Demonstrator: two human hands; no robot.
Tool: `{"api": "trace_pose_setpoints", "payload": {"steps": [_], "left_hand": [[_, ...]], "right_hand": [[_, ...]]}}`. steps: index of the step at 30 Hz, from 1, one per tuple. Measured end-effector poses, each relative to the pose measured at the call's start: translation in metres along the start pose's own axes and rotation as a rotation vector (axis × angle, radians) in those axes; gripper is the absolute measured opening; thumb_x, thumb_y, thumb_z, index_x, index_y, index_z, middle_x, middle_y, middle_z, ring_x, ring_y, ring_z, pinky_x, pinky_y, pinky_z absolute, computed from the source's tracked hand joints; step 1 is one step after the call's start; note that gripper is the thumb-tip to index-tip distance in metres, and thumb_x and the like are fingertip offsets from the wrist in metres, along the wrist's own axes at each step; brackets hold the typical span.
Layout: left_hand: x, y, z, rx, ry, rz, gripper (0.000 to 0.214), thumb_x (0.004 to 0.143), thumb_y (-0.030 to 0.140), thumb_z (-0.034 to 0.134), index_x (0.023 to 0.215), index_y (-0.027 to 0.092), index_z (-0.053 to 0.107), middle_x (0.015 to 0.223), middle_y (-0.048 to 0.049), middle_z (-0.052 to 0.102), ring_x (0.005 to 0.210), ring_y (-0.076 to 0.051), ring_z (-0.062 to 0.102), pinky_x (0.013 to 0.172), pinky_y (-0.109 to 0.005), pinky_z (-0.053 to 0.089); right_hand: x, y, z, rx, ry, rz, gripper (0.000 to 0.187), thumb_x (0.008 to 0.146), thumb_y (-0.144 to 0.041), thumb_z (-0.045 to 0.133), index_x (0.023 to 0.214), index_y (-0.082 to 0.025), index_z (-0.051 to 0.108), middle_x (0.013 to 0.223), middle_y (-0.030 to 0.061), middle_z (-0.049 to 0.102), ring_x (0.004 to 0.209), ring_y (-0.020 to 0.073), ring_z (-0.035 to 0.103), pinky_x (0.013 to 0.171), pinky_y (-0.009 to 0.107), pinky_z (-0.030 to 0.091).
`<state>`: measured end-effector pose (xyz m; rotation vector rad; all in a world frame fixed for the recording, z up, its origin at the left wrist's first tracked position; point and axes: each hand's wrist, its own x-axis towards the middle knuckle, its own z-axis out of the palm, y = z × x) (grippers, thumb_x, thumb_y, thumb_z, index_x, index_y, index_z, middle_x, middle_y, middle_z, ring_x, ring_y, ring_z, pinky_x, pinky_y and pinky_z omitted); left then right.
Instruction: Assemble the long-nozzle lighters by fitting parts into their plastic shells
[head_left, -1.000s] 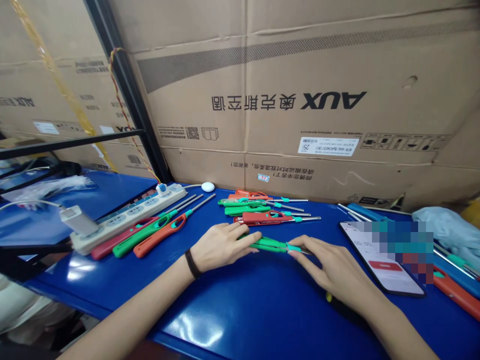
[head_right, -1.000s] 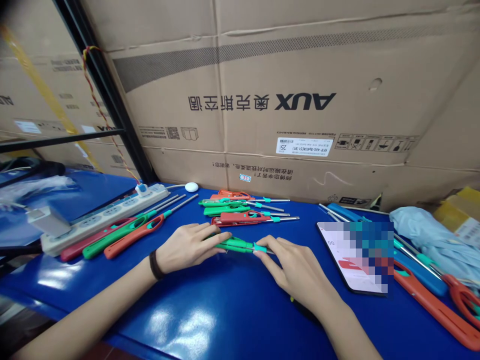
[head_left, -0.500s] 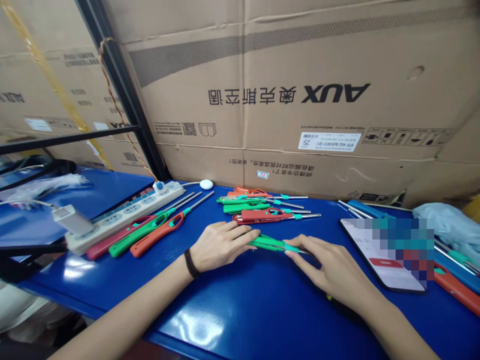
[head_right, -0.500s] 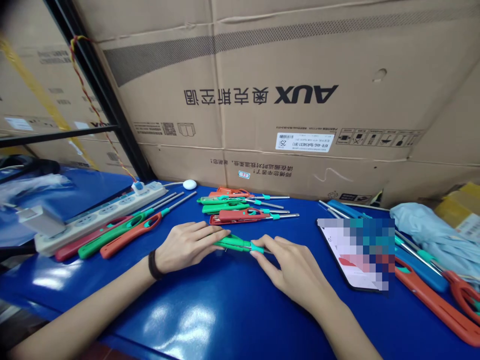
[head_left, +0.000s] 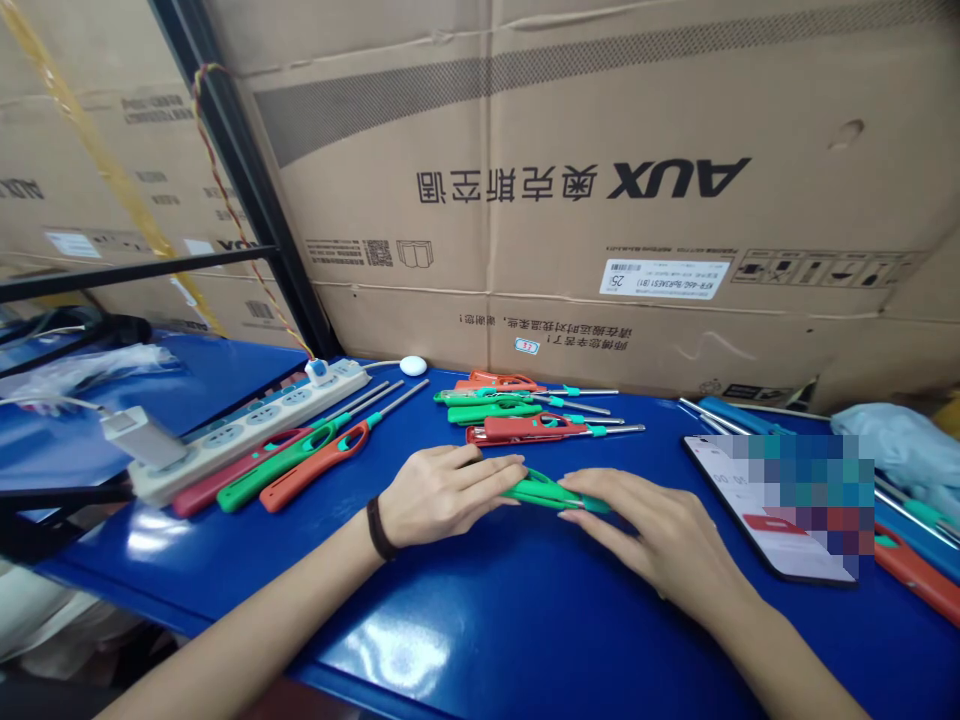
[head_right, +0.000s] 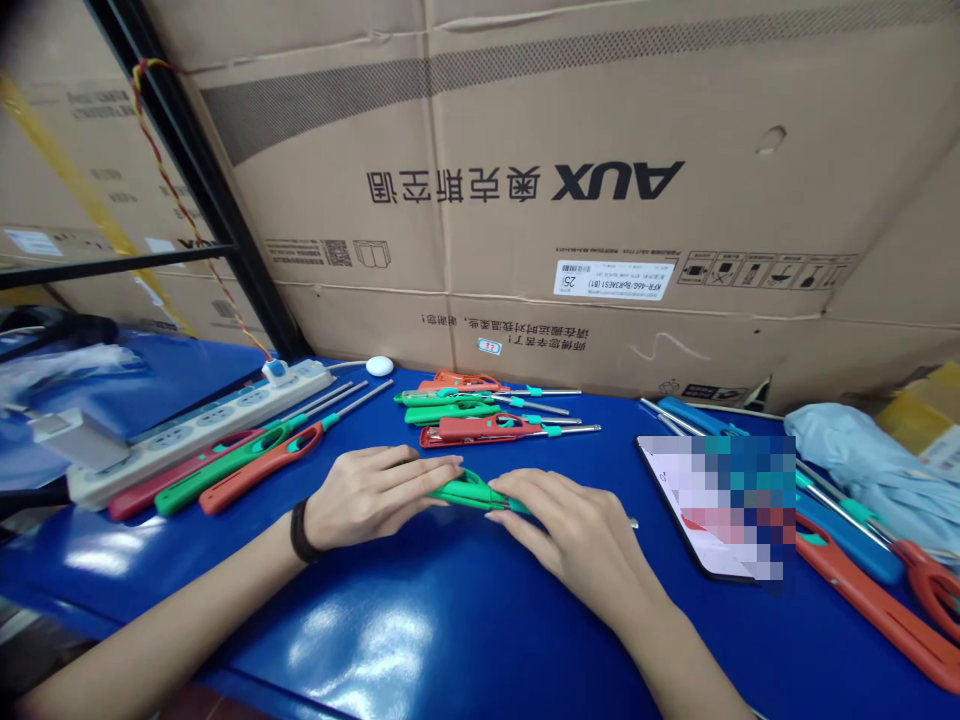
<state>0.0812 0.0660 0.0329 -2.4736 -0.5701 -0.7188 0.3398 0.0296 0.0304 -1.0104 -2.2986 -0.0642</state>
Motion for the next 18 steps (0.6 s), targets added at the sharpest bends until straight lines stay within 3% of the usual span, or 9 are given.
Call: {"api": "trace_pose_setpoints", "payload": {"steps": [8, 13, 18], "left_hand": [[0.0006, 0.0003, -0.0015, -0.011, 0.055, 0.002, 0.031, 0.095, 0.028, 0.053, 0.123, 0.015, 0.054, 0.111, -0.0019, 0.07, 0.075, -0.013, 0.065, 0.061, -0.024, 0.049], [0.0006, 0.0001, -0.0016, -0.048, 0.055, -0.009, 0.03, 0.096, 0.028, 0.051, 0.123, 0.016, 0.055, 0.113, -0.0021, 0.069, 0.079, -0.013, 0.065, 0.064, -0.023, 0.05], [0.0015, 0.0006, -0.0013, -0.104, 0.045, -0.035, 0.03, 0.096, 0.028, 0.051, 0.124, 0.017, 0.055, 0.111, -0.0017, 0.07, 0.079, -0.013, 0.065, 0.066, -0.023, 0.052]], "right_hand": [[0.0003, -0.0043, -0.0042, -0.106, 0.167, -0.17, 0.019, 0.092, -0.023, 0.057, 0.11, -0.019, 0.062, 0.093, 0.0016, 0.075, 0.075, 0.0136, 0.07, 0.075, 0.026, 0.052], [-0.001, -0.007, -0.0044, -0.098, 0.198, -0.17, 0.018, 0.09, -0.019, 0.06, 0.108, -0.018, 0.061, 0.094, 0.0015, 0.075, 0.077, 0.0131, 0.07, 0.081, 0.026, 0.049], [-0.0029, -0.0076, -0.0034, -0.103, 0.202, -0.157, 0.017, 0.089, -0.017, 0.061, 0.106, -0.017, 0.06, 0.093, 0.002, 0.074, 0.078, 0.0135, 0.07, 0.073, 0.024, 0.051]]}}
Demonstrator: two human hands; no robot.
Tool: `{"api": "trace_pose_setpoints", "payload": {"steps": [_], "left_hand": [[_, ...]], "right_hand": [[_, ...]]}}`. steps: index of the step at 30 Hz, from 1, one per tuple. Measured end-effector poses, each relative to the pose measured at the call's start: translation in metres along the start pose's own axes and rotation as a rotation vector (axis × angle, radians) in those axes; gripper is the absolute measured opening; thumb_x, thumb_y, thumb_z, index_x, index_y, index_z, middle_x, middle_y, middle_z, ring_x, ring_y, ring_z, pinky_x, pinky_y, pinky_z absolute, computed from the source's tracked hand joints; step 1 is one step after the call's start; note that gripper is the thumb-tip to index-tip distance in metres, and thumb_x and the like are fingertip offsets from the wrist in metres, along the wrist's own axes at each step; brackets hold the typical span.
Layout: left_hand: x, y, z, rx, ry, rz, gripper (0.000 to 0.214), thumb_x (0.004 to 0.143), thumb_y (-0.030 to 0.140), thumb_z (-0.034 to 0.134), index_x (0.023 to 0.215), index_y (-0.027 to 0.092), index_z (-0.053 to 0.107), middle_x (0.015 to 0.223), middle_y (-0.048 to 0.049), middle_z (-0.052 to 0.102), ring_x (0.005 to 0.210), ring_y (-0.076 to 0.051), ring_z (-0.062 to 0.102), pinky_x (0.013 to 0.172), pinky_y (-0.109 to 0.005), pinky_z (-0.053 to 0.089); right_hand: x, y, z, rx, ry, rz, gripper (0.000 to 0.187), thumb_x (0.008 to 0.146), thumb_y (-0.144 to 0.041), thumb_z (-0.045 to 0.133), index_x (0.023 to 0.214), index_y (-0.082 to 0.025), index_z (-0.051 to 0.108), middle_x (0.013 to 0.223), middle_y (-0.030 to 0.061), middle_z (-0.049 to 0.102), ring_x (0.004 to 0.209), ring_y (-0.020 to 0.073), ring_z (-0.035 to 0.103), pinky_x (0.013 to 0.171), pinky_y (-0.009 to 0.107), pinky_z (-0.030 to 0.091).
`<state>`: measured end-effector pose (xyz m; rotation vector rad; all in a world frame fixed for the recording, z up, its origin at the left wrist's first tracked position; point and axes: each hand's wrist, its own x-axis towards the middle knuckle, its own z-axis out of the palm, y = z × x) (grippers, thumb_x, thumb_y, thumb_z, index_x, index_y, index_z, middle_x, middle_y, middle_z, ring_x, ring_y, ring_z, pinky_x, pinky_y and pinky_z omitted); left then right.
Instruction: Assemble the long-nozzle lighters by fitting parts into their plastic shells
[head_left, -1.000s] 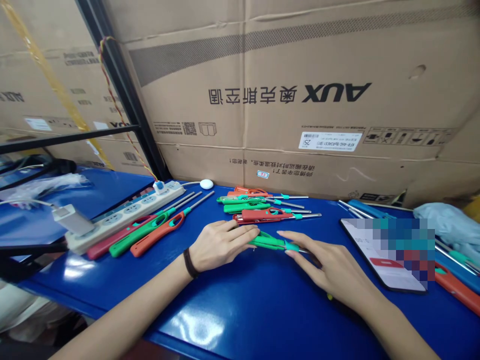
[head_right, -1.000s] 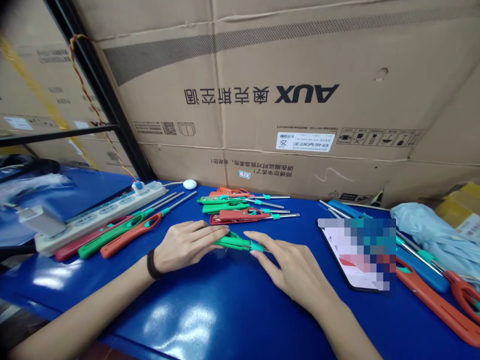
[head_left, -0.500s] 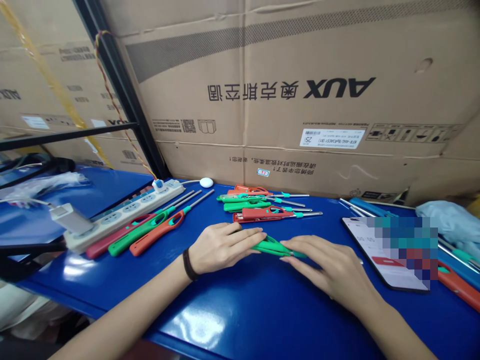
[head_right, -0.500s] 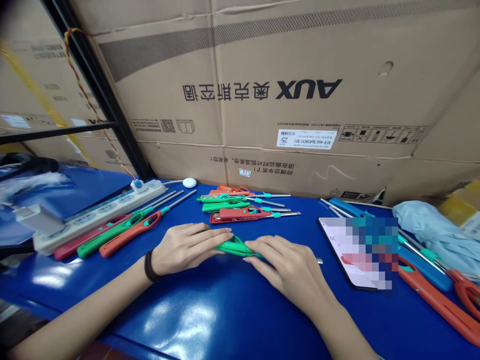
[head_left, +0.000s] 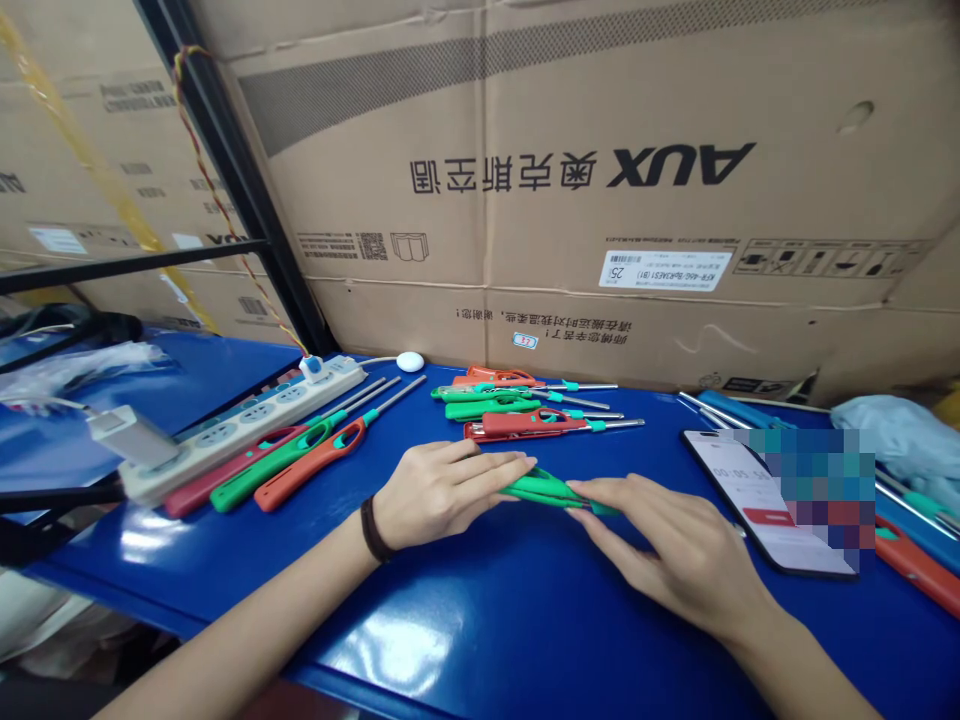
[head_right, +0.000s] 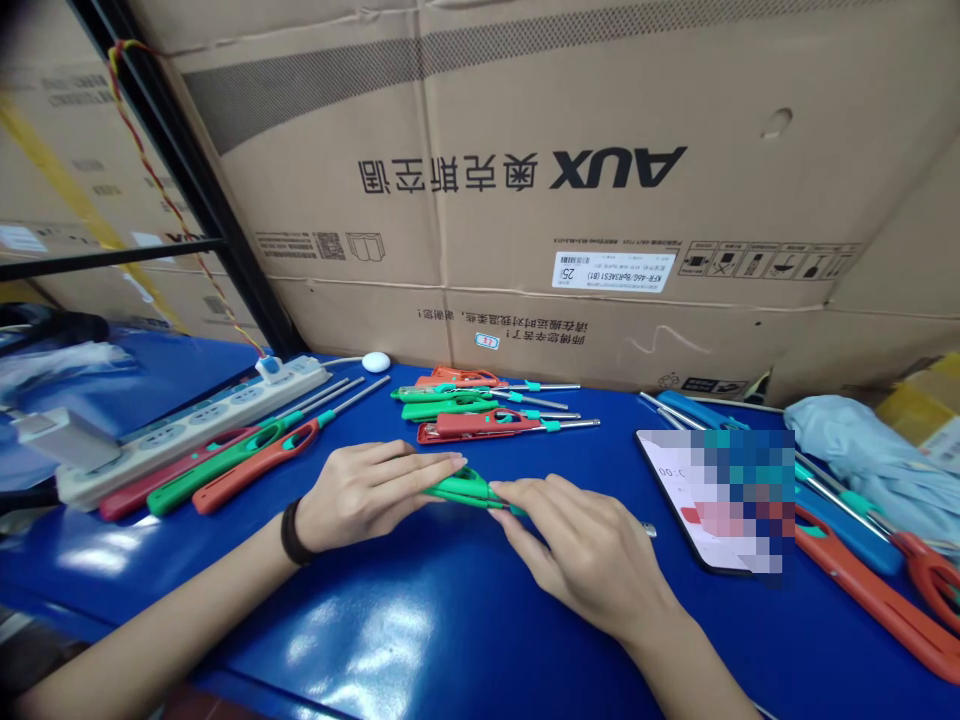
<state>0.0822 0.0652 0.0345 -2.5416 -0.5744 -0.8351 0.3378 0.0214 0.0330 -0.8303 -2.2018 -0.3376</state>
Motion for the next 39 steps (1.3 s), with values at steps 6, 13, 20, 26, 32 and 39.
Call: {"api": "trace_pose_setpoints", "payload": {"steps": [6, 13, 20, 26, 32, 39], "left_hand": [[-0.001, -0.002, 0.002, 0.0, 0.012, 0.012, 0.028, 0.094, 0.026, 0.054, 0.12, 0.017, 0.058, 0.109, -0.0014, 0.07, 0.079, -0.014, 0.066, 0.064, -0.024, 0.052], [0.0, 0.001, 0.002, -0.039, -0.005, 0.023, 0.024, 0.095, 0.024, 0.051, 0.116, 0.015, 0.058, 0.108, -0.0046, 0.071, 0.074, -0.015, 0.066, 0.063, -0.025, 0.053], [-0.002, 0.003, 0.009, -0.194, -0.047, 0.01, 0.026, 0.095, 0.022, 0.048, 0.117, 0.012, 0.057, 0.109, -0.0074, 0.07, 0.08, -0.017, 0.068, 0.069, -0.027, 0.055], [-0.001, 0.006, 0.01, -0.207, -0.084, -0.019, 0.024, 0.096, 0.025, 0.048, 0.112, 0.012, 0.06, 0.104, -0.0064, 0.072, 0.076, -0.018, 0.068, 0.065, -0.027, 0.055], [0.004, 0.013, 0.008, -0.213, -0.093, -0.018, 0.025, 0.097, 0.025, 0.044, 0.109, 0.012, 0.062, 0.1, -0.0073, 0.072, 0.073, -0.016, 0.067, 0.063, -0.026, 0.055], [0.001, 0.021, 0.013, -0.266, -0.113, -0.071, 0.025, 0.096, 0.025, 0.045, 0.108, 0.012, 0.062, 0.104, -0.009, 0.071, 0.077, -0.018, 0.069, 0.064, -0.028, 0.056]], "right_hand": [[-0.001, 0.001, 0.003, -0.012, -0.051, 0.053, 0.018, 0.091, -0.022, 0.058, 0.11, -0.02, 0.059, 0.096, 0.0007, 0.074, 0.074, 0.014, 0.07, 0.07, 0.025, 0.051], [0.0, 0.0, 0.005, -0.027, -0.079, 0.006, 0.015, 0.094, -0.018, 0.052, 0.107, -0.018, 0.06, 0.102, 0.0033, 0.073, 0.089, 0.0154, 0.069, 0.079, 0.025, 0.049], [-0.001, 0.003, 0.007, 0.003, -0.183, 0.043, 0.015, 0.095, -0.02, 0.048, 0.105, -0.02, 0.059, 0.094, 0.0026, 0.072, 0.079, 0.0162, 0.069, 0.066, 0.027, 0.05], [-0.002, 0.002, 0.01, 0.058, -0.211, 0.153, 0.029, 0.089, -0.036, 0.058, 0.113, -0.021, 0.057, 0.099, 0.0038, 0.072, 0.079, 0.0184, 0.069, 0.066, 0.028, 0.053], [0.005, -0.005, 0.014, 0.094, -0.195, 0.082, 0.015, 0.096, -0.027, 0.049, 0.105, -0.021, 0.059, 0.099, 0.0032, 0.071, 0.086, 0.0159, 0.067, 0.074, 0.026, 0.052], [0.004, -0.007, 0.018, 0.001, -0.198, -0.022, 0.017, 0.096, -0.021, 0.046, 0.102, -0.015, 0.06, 0.091, 0.0079, 0.069, 0.084, 0.0206, 0.063, 0.069, 0.031, 0.053]]}}
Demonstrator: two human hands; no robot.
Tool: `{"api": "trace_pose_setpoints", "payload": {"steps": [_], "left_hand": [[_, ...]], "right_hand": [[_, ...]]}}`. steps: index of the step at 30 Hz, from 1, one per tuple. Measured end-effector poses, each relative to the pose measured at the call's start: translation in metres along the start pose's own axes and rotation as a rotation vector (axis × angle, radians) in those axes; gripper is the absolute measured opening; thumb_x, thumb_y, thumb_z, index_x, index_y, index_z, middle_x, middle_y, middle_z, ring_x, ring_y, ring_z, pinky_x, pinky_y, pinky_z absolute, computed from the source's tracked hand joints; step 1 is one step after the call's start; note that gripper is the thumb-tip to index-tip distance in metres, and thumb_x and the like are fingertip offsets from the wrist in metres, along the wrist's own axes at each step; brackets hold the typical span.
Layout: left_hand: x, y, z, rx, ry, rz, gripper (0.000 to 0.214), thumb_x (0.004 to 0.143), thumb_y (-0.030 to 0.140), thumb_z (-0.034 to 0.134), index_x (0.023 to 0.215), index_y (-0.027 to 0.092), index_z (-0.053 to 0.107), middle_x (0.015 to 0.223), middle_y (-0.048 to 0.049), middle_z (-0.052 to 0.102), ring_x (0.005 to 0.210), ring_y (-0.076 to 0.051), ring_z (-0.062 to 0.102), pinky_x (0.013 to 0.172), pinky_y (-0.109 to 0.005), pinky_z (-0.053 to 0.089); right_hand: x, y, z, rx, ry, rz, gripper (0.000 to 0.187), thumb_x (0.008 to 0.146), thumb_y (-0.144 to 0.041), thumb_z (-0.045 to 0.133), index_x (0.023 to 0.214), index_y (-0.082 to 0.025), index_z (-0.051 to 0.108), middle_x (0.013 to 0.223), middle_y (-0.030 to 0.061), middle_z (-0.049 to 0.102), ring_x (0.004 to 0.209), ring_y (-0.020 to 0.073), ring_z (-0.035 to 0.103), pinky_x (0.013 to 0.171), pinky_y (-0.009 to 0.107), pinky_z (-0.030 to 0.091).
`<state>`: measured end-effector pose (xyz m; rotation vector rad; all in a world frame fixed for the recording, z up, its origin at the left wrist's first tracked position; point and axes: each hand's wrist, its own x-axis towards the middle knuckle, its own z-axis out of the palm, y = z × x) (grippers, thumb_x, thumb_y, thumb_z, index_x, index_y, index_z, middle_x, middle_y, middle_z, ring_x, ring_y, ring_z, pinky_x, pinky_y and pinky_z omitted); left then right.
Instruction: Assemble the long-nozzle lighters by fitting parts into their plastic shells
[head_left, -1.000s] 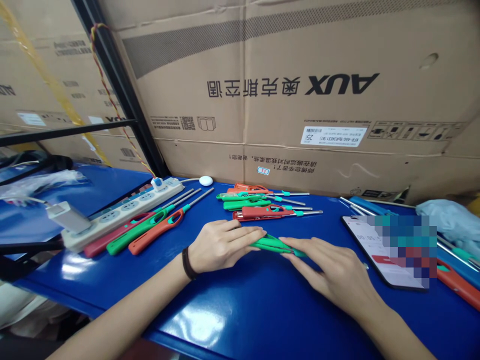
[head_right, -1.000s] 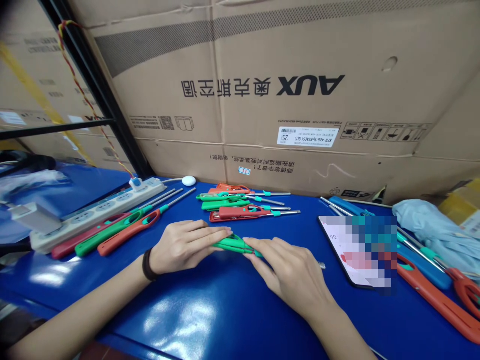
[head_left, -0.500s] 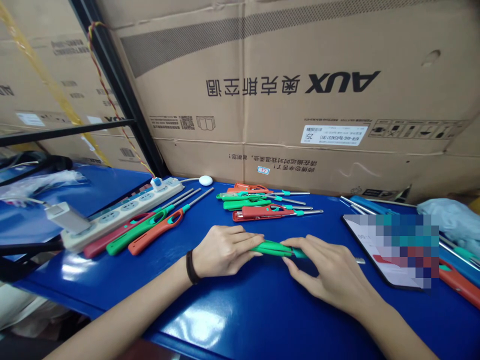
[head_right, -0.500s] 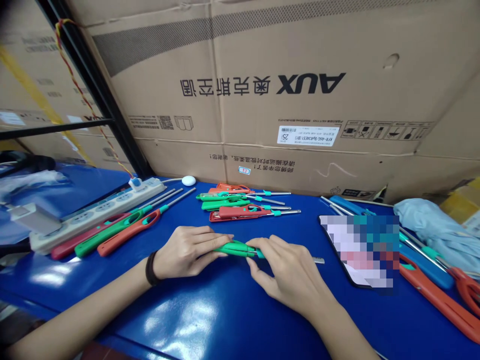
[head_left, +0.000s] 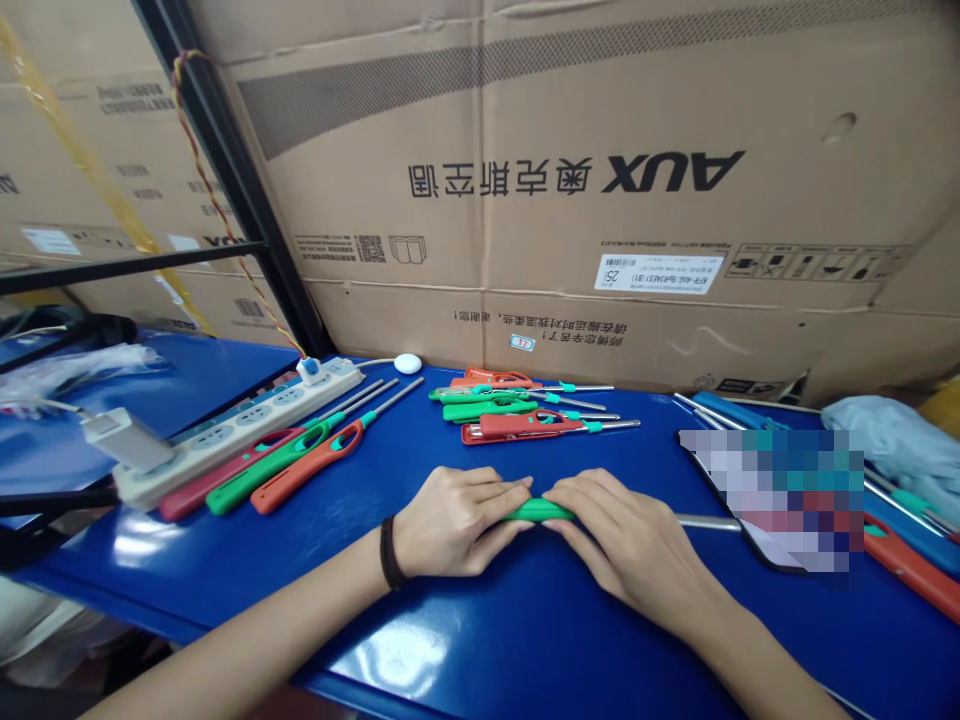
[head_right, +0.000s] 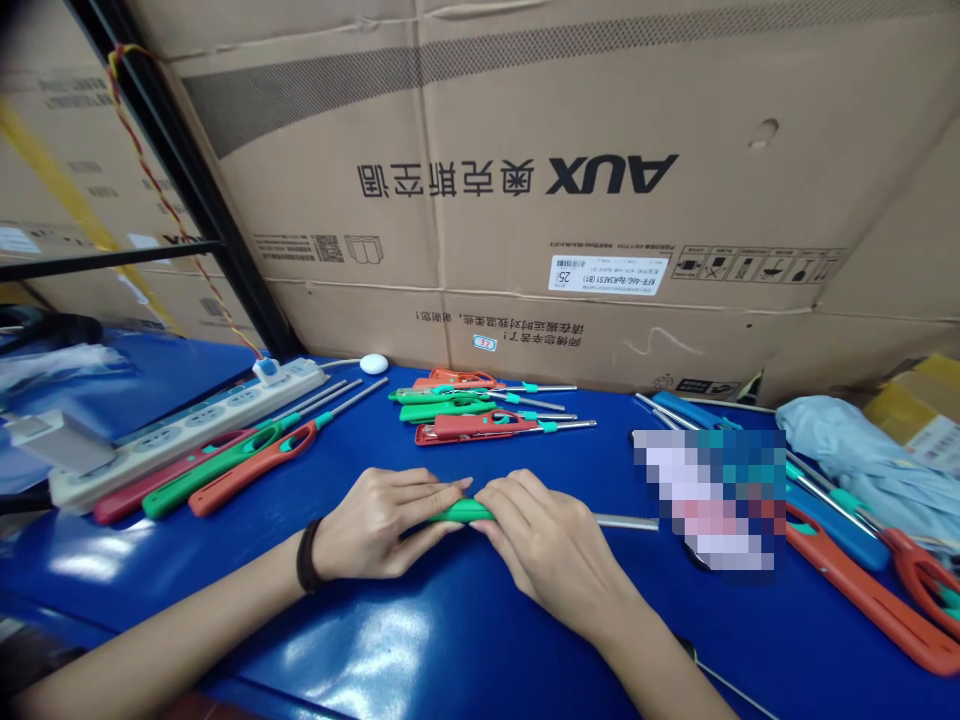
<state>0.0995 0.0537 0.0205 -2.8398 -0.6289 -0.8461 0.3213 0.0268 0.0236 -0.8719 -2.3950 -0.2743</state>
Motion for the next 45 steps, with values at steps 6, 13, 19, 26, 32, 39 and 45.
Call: {"api": "trace_pose_setpoints", "payload": {"steps": [6, 13, 19, 26, 32, 39, 45], "left_hand": [[-0.002, 0.0, 0.003, -0.064, -0.015, -0.005, 0.024, 0.095, 0.023, 0.046, 0.111, 0.012, 0.061, 0.101, -0.0074, 0.072, 0.078, -0.019, 0.068, 0.065, -0.028, 0.056], [0.0, -0.006, -0.001, -0.264, -0.132, -0.053, 0.025, 0.095, 0.025, 0.05, 0.114, 0.016, 0.063, 0.108, -0.006, 0.071, 0.088, -0.018, 0.069, 0.078, -0.027, 0.055], [0.0, -0.017, 0.0, -0.326, -0.096, -0.135, 0.03, 0.092, 0.035, 0.057, 0.115, 0.018, 0.064, 0.109, -0.0048, 0.071, 0.091, -0.018, 0.07, 0.081, -0.024, 0.053], [0.0, -0.024, -0.003, -0.34, 0.028, -0.219, 0.025, 0.089, 0.03, 0.062, 0.109, 0.016, 0.064, 0.1, -0.006, 0.071, 0.087, -0.016, 0.068, 0.08, -0.026, 0.052], [0.002, -0.02, -0.008, -0.283, 0.103, -0.253, 0.014, 0.089, 0.026, 0.059, 0.097, 0.016, 0.064, 0.087, -0.0055, 0.069, 0.077, -0.016, 0.064, 0.071, -0.027, 0.051], [0.002, -0.015, -0.008, -0.304, 0.115, -0.204, 0.013, 0.088, 0.023, 0.059, 0.097, 0.015, 0.064, 0.086, -0.0065, 0.07, 0.075, -0.017, 0.063, 0.069, -0.027, 0.05], [0.005, -0.013, -0.01, -0.358, 0.114, -0.232, 0.015, 0.089, 0.027, 0.059, 0.096, 0.015, 0.065, 0.085, -0.0065, 0.07, 0.073, -0.016, 0.064, 0.068, -0.026, 0.051]], "right_hand": [[-0.004, -0.001, 0.004, 0.04, -0.026, 0.005, 0.015, 0.095, -0.019, 0.047, 0.1, -0.015, 0.061, 0.09, 0.0076, 0.069, 0.084, 0.0214, 0.063, 0.067, 0.031, 0.052], [-0.003, -0.001, 0.002, 0.11, -0.057, 0.049, 0.014, 0.095, -0.021, 0.047, 0.1, -0.017, 0.059, 0.089, 0.0066, 0.068, 0.082, 0.0198, 0.061, 0.063, 0.029, 0.05], [-0.003, 0.006, -0.001, 0.155, -0.042, 0.14, 0.011, 0.094, -0.024, 0.049, 0.098, -0.02, 0.059, 0.089, 0.0053, 0.067, 0.082, 0.0178, 0.062, 0.064, 0.027, 0.051], [-0.005, 0.017, -0.007, 0.153, 0.018, 0.214, 0.009, 0.092, -0.024, 0.053, 0.098, -0.022, 0.059, 0.089, 0.004, 0.068, 0.083, 0.0182, 0.063, 0.068, 0.028, 0.052], [-0.005, 0.022, -0.011, 0.15, 0.038, 0.235, 0.012, 0.091, -0.027, 0.054, 0.1, -0.023, 0.061, 0.091, 0.0034, 0.069, 0.085, 0.0182, 0.064, 0.07, 0.028, 0.052], [-0.006, 0.022, -0.011, 0.152, 0.003, 0.229, 0.016, 0.091, -0.033, 0.057, 0.103, -0.025, 0.061, 0.091, 0.0009, 0.07, 0.081, 0.0167, 0.065, 0.067, 0.026, 0.051], [-0.003, 0.017, -0.012, 0.154, 0.005, 0.217, 0.014, 0.093, -0.03, 0.053, 0.101, -0.025, 0.062, 0.09, 0.0003, 0.071, 0.078, 0.0154, 0.066, 0.067, 0.025, 0.051]]}}
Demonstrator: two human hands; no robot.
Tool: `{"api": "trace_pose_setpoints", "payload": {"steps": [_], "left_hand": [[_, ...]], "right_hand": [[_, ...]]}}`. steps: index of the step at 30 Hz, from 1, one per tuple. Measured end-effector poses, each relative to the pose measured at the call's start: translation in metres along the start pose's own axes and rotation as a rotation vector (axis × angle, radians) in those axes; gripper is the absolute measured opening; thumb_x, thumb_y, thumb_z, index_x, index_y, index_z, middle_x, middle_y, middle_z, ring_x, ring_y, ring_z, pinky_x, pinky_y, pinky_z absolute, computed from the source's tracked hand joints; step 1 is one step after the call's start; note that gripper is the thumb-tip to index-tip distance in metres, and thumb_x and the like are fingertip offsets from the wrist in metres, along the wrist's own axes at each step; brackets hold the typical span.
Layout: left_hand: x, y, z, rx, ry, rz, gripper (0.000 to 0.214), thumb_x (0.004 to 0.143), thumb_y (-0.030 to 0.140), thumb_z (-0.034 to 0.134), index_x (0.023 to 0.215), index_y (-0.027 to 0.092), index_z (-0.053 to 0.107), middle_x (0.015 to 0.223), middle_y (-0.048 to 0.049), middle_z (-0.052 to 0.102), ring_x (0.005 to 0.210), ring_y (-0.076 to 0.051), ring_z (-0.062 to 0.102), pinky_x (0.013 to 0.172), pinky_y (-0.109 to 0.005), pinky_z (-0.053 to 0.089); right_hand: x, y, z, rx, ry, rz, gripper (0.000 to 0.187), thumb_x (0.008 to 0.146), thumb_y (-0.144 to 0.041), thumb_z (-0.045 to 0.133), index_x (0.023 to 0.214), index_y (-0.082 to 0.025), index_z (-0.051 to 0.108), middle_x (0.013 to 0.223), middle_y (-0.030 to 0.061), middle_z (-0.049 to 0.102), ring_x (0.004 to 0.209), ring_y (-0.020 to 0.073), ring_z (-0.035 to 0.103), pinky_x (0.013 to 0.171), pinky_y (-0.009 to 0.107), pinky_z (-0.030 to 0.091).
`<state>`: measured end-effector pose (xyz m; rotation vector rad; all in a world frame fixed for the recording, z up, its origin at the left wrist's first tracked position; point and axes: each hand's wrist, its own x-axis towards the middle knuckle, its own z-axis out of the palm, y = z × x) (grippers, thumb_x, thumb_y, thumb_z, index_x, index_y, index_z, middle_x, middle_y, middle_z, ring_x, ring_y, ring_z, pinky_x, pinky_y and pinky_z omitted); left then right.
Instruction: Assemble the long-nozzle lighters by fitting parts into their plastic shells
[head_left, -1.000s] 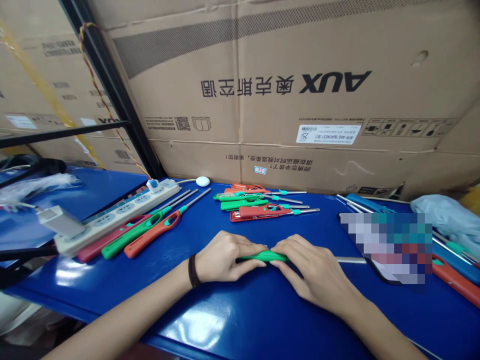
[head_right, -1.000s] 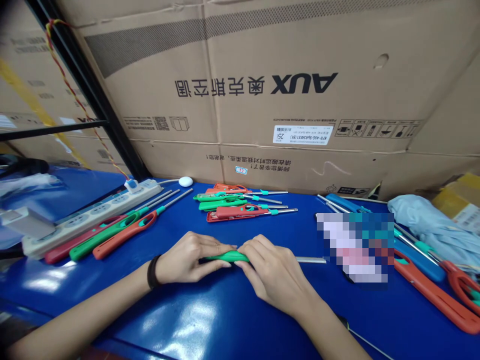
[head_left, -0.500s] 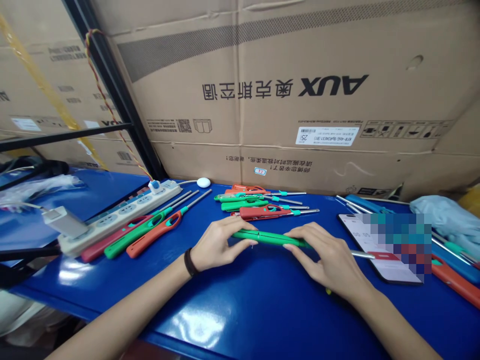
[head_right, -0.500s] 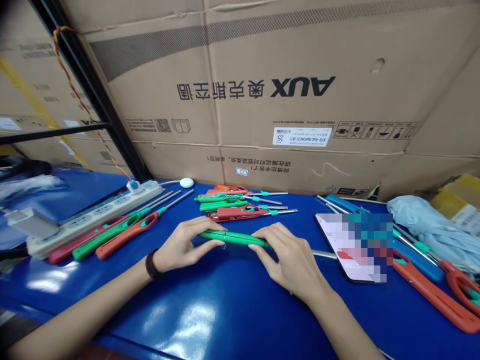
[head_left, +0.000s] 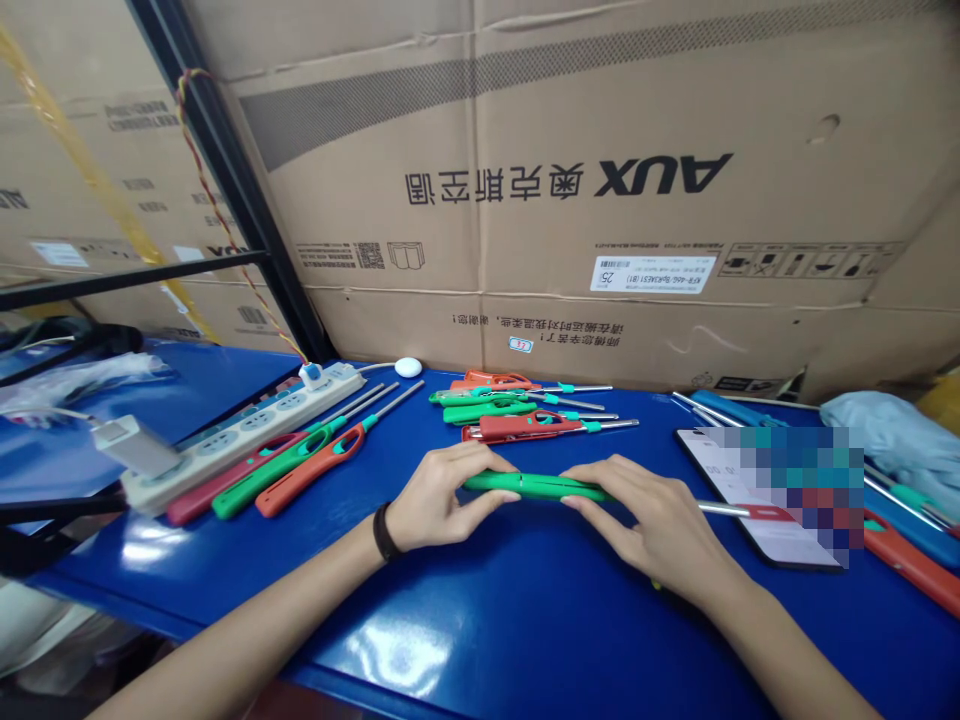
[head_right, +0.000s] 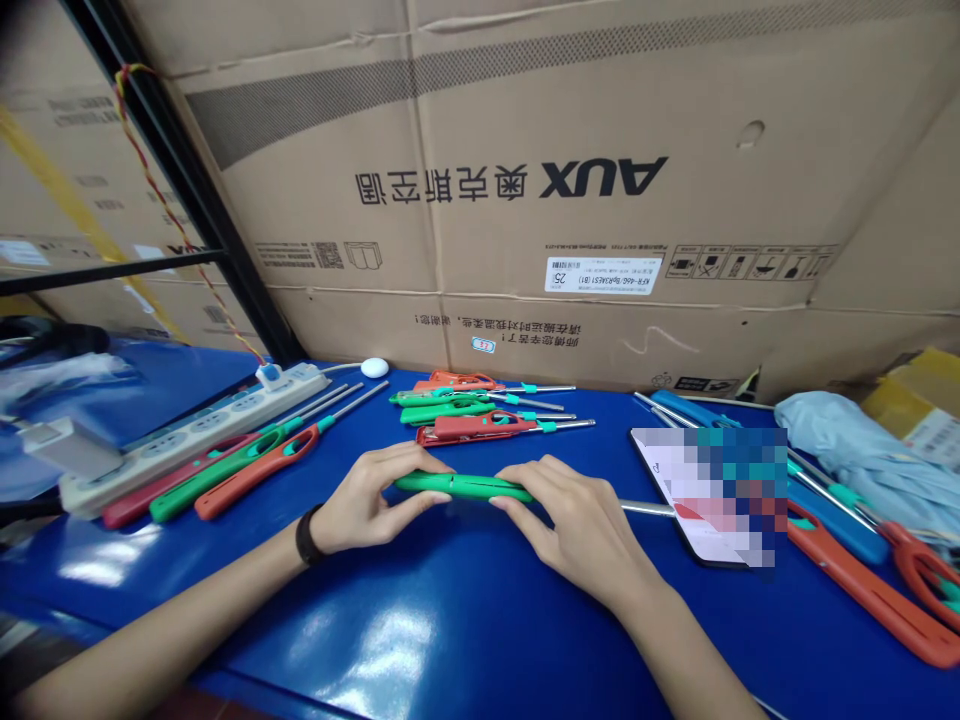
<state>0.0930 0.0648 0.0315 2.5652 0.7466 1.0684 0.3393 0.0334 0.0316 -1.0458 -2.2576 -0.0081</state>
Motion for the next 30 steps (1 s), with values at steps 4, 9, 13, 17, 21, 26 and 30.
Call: {"api": "trace_pose_setpoints", "payload": {"steps": [4, 9, 13, 17, 21, 26, 30], "left_hand": [[0.0, 0.001, -0.001, -0.027, -0.008, -0.02, 0.014, 0.087, 0.027, 0.061, 0.094, 0.015, 0.065, 0.083, -0.0053, 0.07, 0.071, -0.015, 0.063, 0.066, -0.024, 0.049], [-0.001, 0.0, 0.001, -0.132, -0.063, -0.181, 0.017, 0.085, 0.03, 0.062, 0.088, 0.013, 0.064, 0.076, -0.0039, 0.069, 0.062, -0.013, 0.061, 0.058, -0.021, 0.047], [-0.001, -0.001, 0.003, -0.243, -0.11, -0.293, 0.023, 0.085, 0.035, 0.061, 0.082, 0.011, 0.063, 0.068, -0.003, 0.066, 0.054, -0.012, 0.057, 0.051, -0.019, 0.042], [-0.001, -0.005, 0.006, -0.37, -0.142, -0.391, 0.033, 0.087, 0.042, 0.056, 0.077, 0.011, 0.061, 0.06, -0.0014, 0.061, 0.048, -0.01, 0.052, 0.045, -0.017, 0.039], [0.0, -0.007, 0.013, -0.457, -0.202, -0.498, 0.042, 0.086, 0.051, 0.054, 0.075, 0.012, 0.06, 0.058, -0.0008, 0.058, 0.047, -0.01, 0.053, 0.044, -0.018, 0.039], [0.003, -0.005, 0.015, -0.517, -0.216, -0.615, 0.047, 0.082, 0.058, 0.055, 0.069, 0.013, 0.056, 0.055, 0.0028, 0.05, 0.042, -0.007, 0.048, 0.041, -0.016, 0.034], [0.004, -0.006, 0.009, -0.542, -0.235, -0.647, 0.05, 0.08, 0.061, 0.056, 0.063, 0.013, 0.053, 0.054, 0.0034, 0.048, 0.041, -0.007, 0.047, 0.04, -0.016, 0.034]], "right_hand": [[-0.001, 0.0, 0.001, 0.025, 0.003, 0.002, 0.013, 0.093, -0.029, 0.052, 0.098, -0.023, 0.063, 0.087, 0.001, 0.071, 0.075, 0.0155, 0.066, 0.064, 0.025, 0.05], [-0.003, 0.0, 0.001, 0.077, -0.027, 0.069, 0.011, 0.092, -0.029, 0.054, 0.096, -0.024, 0.063, 0.088, 0.0004, 0.07, 0.074, 0.0157, 0.066, 0.066, 0.026, 0.05], [-0.001, -0.004, -0.002, 0.128, -0.1, 0.167, 0.011, 0.092, -0.032, 0.053, 0.092, -0.027, 0.063, 0.087, -0.0016, 0.07, 0.072, 0.0155, 0.065, 0.064, 0.025, 0.049], [0.001, -0.005, -0.001, 0.187, -0.202, 0.267, 0.016, 0.092, -0.037, 0.051, 0.086, -0.028, 0.063, 0.076, -0.0052, 0.07, 0.062, 0.0141, 0.063, 0.055, 0.024, 0.046], [0.001, -0.004, 0.0, 0.255, -0.287, 0.359, 0.024, 0.093, -0.042, 0.048, 0.082, -0.029, 0.065, 0.069, -0.0051, 0.069, 0.058, 0.015, 0.062, 0.055, 0.025, 0.045], [0.002, -0.004, -0.002, 0.311, -0.384, 0.444, 0.029, 0.092, -0.046, 0.045, 0.084, -0.028, 0.066, 0.078, -0.0014, 0.072, 0.069, 0.0188, 0.066, 0.069, 0.029, 0.047], [0.006, -0.006, -0.001, 0.316, -0.336, 0.435, 0.028, 0.095, -0.047, 0.04, 0.101, -0.032, 0.062, 0.094, -0.0014, 0.071, 0.086, 0.021, 0.065, 0.076, 0.031, 0.046]]}}
